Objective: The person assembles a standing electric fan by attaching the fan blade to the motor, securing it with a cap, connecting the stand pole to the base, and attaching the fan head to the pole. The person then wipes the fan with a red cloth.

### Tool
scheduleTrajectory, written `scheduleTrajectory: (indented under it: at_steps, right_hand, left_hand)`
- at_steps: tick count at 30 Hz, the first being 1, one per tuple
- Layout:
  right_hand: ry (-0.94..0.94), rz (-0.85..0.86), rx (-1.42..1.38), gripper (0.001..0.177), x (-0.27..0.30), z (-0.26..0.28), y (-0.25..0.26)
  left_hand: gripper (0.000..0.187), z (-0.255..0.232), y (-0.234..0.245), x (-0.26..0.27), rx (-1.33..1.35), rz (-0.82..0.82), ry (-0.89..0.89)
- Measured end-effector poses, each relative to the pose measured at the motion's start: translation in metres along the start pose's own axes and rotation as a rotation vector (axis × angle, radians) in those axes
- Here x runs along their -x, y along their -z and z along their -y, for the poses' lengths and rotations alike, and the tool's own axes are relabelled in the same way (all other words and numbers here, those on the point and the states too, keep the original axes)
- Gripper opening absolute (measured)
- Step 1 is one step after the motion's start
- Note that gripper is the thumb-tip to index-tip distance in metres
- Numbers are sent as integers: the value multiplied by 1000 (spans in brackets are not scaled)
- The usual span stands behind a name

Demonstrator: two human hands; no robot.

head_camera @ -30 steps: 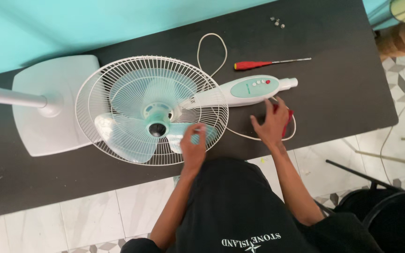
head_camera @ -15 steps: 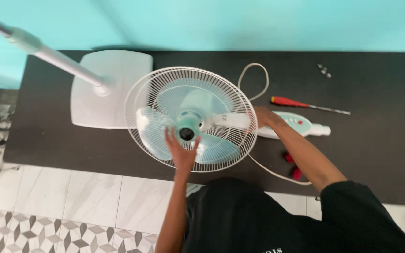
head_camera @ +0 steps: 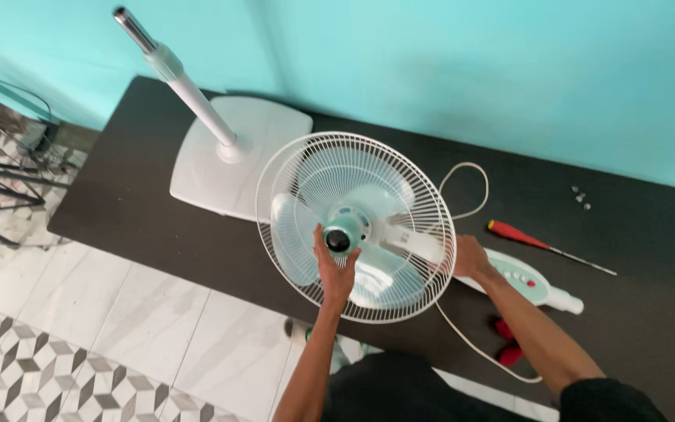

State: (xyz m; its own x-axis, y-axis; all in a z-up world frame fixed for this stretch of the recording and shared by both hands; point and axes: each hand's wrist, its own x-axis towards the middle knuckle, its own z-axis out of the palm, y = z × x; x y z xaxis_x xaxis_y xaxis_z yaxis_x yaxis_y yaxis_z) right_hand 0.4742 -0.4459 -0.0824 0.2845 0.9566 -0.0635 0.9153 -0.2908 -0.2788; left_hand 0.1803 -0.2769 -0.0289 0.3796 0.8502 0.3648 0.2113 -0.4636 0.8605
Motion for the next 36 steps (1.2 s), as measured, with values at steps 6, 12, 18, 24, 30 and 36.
scheduleTrajectory:
  at_steps: [6,12,18,24,30,36]
  right_hand:
    - [-101,-35,86,73,24,22,11]
    - [-220,-62,124,78,50,60,13]
    - [-411,-200,51,76,70,101,4]
    - [-532,-359,-135,75,58,145,7]
    - [-571,-540,-302,73,35,182,37]
    - [-533,-744,-463,72,-3,236,81]
  left_hand:
    - [99,-23,25,-28,-92,41,-210]
    - [89,-63,55,-59,-108,135,-214]
    - [87,-100,76,-78,-122,78,-321]
    - [105,-138,108,-100,-4,145,-403]
    - [101,-176,145,-138,57,139,-555]
    - [95,-204,184,-180,84,161,-714]
